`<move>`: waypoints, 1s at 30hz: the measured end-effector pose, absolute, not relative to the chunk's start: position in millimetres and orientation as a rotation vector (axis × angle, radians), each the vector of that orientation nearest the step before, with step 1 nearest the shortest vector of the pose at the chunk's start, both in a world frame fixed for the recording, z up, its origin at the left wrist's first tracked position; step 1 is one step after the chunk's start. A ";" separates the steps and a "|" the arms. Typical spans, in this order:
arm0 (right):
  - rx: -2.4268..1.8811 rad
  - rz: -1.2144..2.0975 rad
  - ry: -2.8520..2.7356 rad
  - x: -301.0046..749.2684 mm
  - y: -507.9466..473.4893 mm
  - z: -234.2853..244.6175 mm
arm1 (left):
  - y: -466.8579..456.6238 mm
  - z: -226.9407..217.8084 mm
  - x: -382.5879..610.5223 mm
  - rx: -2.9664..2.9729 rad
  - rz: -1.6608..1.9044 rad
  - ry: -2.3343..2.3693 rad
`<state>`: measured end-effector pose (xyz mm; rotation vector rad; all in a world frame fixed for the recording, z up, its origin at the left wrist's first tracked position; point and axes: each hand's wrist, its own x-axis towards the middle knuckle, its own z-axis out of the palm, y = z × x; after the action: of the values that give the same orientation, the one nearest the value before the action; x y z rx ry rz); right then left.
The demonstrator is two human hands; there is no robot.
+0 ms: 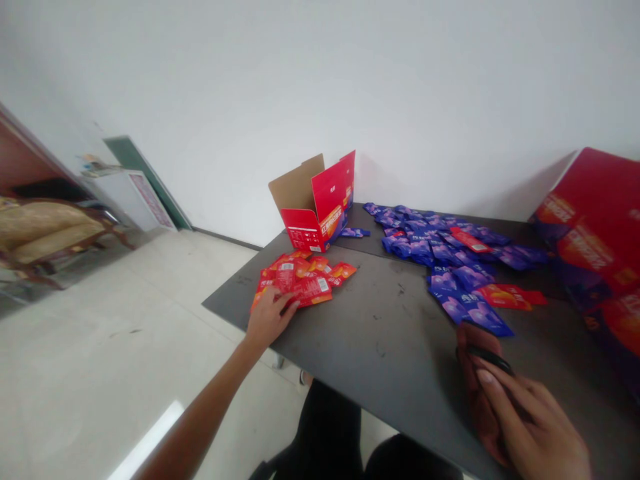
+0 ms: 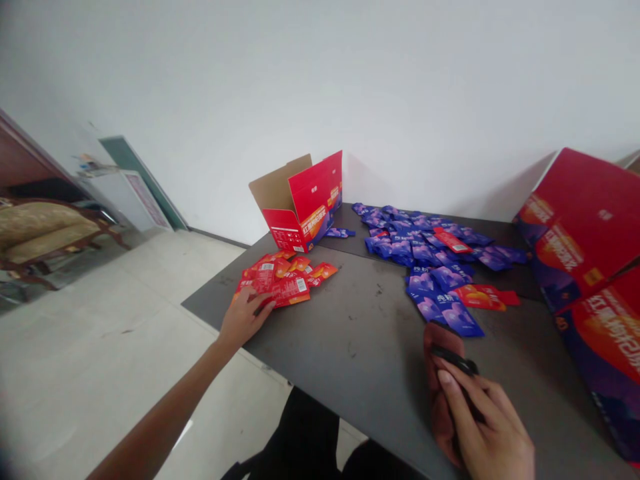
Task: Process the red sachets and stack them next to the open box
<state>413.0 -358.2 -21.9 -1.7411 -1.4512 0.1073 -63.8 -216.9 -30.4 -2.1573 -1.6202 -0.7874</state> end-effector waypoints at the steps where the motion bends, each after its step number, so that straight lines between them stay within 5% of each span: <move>1: -1.747 0.109 -1.447 413.1 -358.0 -22.5 | -218.4 -30.2 -63.2 -2.166 -0.798 -1.597; 15: -1.553 0.158 -1.540 399.2 -359.7 -12.8 | -255.0 13.8 46.3 -2.546 -1.346 -1.193; 22: -1.481 0.307 -1.608 391.9 -364.0 -6.7 | -198.3 65.0 218.7 -3.106 -0.838 -1.171; 30: -1.462 0.234 -1.673 394.9 -357.2 -19.6 | -131.2 59.3 398.0 -3.216 -0.384 -0.979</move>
<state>394.9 -357.2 -19.6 -1.4625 -1.6728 0.2337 398.0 -131.2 59.3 -3.2155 -0.9788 -0.3839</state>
